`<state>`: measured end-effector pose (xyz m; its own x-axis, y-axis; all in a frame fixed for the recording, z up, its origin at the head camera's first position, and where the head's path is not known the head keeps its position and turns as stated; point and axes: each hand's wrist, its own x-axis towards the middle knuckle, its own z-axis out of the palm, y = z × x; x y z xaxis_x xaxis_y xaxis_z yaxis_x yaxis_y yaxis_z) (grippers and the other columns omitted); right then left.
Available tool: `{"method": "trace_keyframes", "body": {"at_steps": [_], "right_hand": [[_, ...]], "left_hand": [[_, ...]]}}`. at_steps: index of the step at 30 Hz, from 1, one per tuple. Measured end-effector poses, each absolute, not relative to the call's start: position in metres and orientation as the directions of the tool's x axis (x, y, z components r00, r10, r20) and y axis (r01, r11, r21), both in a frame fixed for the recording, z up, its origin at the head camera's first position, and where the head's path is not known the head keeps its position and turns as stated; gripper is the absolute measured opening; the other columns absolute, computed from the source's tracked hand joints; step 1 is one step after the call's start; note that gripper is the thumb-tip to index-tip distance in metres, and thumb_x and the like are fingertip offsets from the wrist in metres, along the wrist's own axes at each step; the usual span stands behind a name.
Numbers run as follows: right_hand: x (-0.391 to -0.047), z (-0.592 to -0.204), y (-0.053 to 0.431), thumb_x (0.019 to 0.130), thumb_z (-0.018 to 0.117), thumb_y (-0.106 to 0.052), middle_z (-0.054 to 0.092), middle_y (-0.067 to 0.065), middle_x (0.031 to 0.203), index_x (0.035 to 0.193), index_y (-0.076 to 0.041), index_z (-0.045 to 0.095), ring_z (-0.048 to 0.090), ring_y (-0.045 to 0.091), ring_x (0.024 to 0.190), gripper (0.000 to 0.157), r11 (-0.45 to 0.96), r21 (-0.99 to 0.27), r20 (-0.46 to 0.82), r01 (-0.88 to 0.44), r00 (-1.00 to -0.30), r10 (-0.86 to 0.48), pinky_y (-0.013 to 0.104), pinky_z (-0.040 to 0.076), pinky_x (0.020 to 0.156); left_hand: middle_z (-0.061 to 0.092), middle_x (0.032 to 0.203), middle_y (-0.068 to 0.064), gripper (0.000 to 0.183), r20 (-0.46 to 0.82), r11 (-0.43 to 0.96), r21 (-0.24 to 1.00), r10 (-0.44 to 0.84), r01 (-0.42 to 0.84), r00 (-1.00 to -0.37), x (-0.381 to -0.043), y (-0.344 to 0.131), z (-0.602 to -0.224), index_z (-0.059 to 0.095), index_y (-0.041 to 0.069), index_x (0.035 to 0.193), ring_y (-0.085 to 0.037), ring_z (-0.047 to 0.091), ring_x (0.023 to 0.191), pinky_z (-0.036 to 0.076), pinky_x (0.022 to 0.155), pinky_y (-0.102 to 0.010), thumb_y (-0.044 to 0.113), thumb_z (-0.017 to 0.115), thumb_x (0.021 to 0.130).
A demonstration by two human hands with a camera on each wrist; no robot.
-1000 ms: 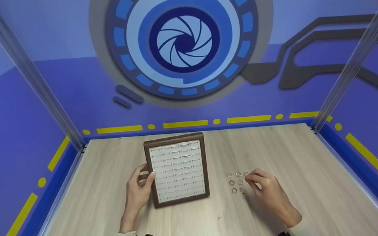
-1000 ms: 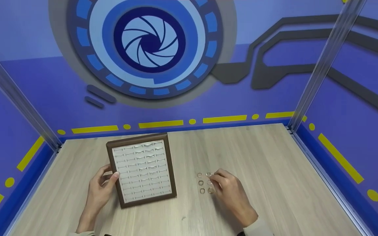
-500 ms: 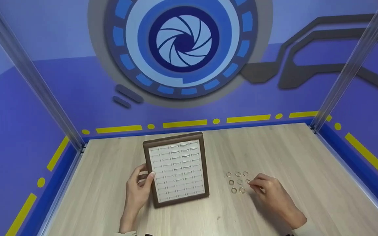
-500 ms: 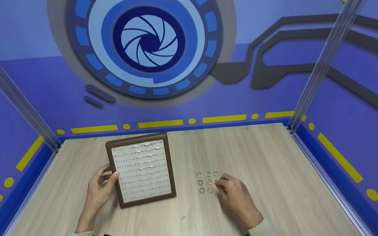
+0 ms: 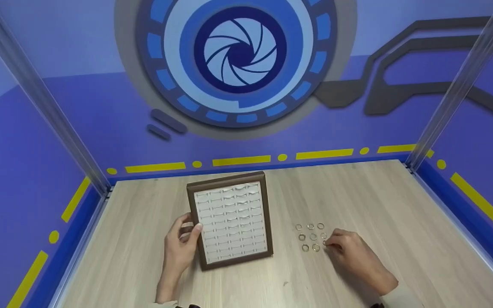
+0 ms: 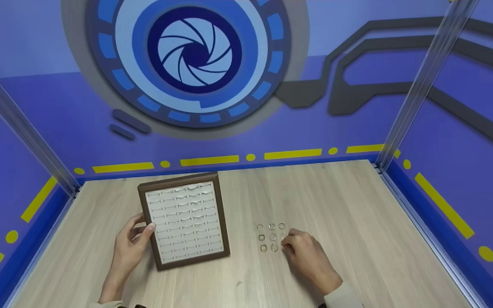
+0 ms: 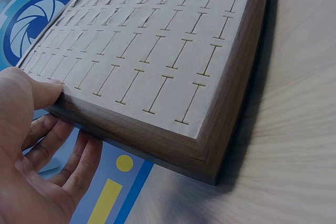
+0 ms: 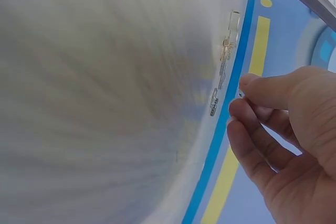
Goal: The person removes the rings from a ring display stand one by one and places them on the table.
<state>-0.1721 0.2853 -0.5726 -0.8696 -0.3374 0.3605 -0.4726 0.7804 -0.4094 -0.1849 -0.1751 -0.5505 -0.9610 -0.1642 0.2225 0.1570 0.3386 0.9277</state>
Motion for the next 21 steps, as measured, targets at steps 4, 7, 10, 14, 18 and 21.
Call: {"method": "trace_keyframes", "body": {"at_steps": [4,7,10,14,18,21], "right_hand": [[-0.1739,-0.5736,0.2862,0.085,0.081,0.011,0.07,-0.005,0.084,0.089,-0.006,0.084,0.064,0.001,0.074,0.018,0.775,-0.407,0.343,-0.484,-0.867,-0.361,0.02,0.059,0.063],[-0.1751,-0.5744,0.2875,0.085,0.081,0.01,0.071,-0.004,0.084,0.088,-0.008,0.084,0.066,0.003,0.075,0.018,0.769,-0.417,0.328,-0.485,-0.869,-0.37,0.021,0.06,0.064],[-0.1767,-0.5746,0.2879,0.086,0.081,0.009,0.072,-0.005,0.085,0.088,-0.009,0.084,0.069,0.007,0.077,0.018,0.767,-0.425,0.312,-0.481,-0.873,-0.375,0.023,0.061,0.065],[-0.1792,-0.5742,0.2875,0.087,0.081,0.008,0.072,-0.005,0.085,0.088,-0.01,0.085,0.071,0.009,0.079,0.018,0.776,-0.419,0.299,-0.471,-0.879,-0.372,0.024,0.062,0.067],[-0.1807,-0.5751,0.2874,0.088,0.081,0.007,0.072,-0.005,0.085,0.089,-0.01,0.084,0.07,0.007,0.078,0.017,0.785,-0.42,0.273,-0.456,-0.888,-0.37,0.024,0.062,0.067],[-0.1808,-0.5767,0.2877,0.088,0.08,0.007,0.071,-0.005,0.085,0.09,-0.009,0.084,0.07,0.008,0.078,0.017,0.789,-0.423,0.252,-0.446,-0.894,-0.37,0.024,0.062,0.067]], "left_hand": [[0.065,0.13,-0.014,0.044,0.234,0.333,0.928,-0.163,0.17,-0.958,-0.1863,-0.1754,-0.5496,0.059,0.006,0.146,-0.028,0.069,0.112,0.061,0.097,-0.029,0.015,0.07,0.105],[0.065,0.129,-0.014,0.044,0.24,0.33,0.927,-0.161,0.177,-0.957,-0.1869,-0.175,-0.5486,0.059,0.006,0.146,-0.028,0.069,0.112,0.062,0.098,-0.032,0.014,0.071,0.105],[0.066,0.129,-0.015,0.044,0.245,0.323,0.928,-0.16,0.184,-0.956,-0.1873,-0.1747,-0.5477,0.059,0.006,0.146,-0.028,0.07,0.112,0.062,0.098,-0.032,0.014,0.072,0.104],[0.065,0.129,-0.015,0.044,0.249,0.315,0.93,-0.158,0.19,-0.955,-0.1879,-0.1749,-0.5478,0.059,0.006,0.146,-0.028,0.07,0.112,0.062,0.097,-0.03,0.014,0.071,0.104],[0.066,0.129,-0.015,0.043,0.248,0.312,0.931,-0.164,0.189,-0.955,-0.1874,-0.1755,-0.5499,0.06,0.006,0.145,-0.028,0.07,0.111,0.062,0.097,-0.03,0.014,0.071,0.104],[0.065,0.131,-0.015,0.043,0.237,0.315,0.932,-0.167,0.176,-0.957,-0.1856,-0.1757,-0.5514,0.06,0.006,0.146,-0.027,0.07,0.111,0.062,0.098,-0.03,0.016,0.071,0.105]]}}
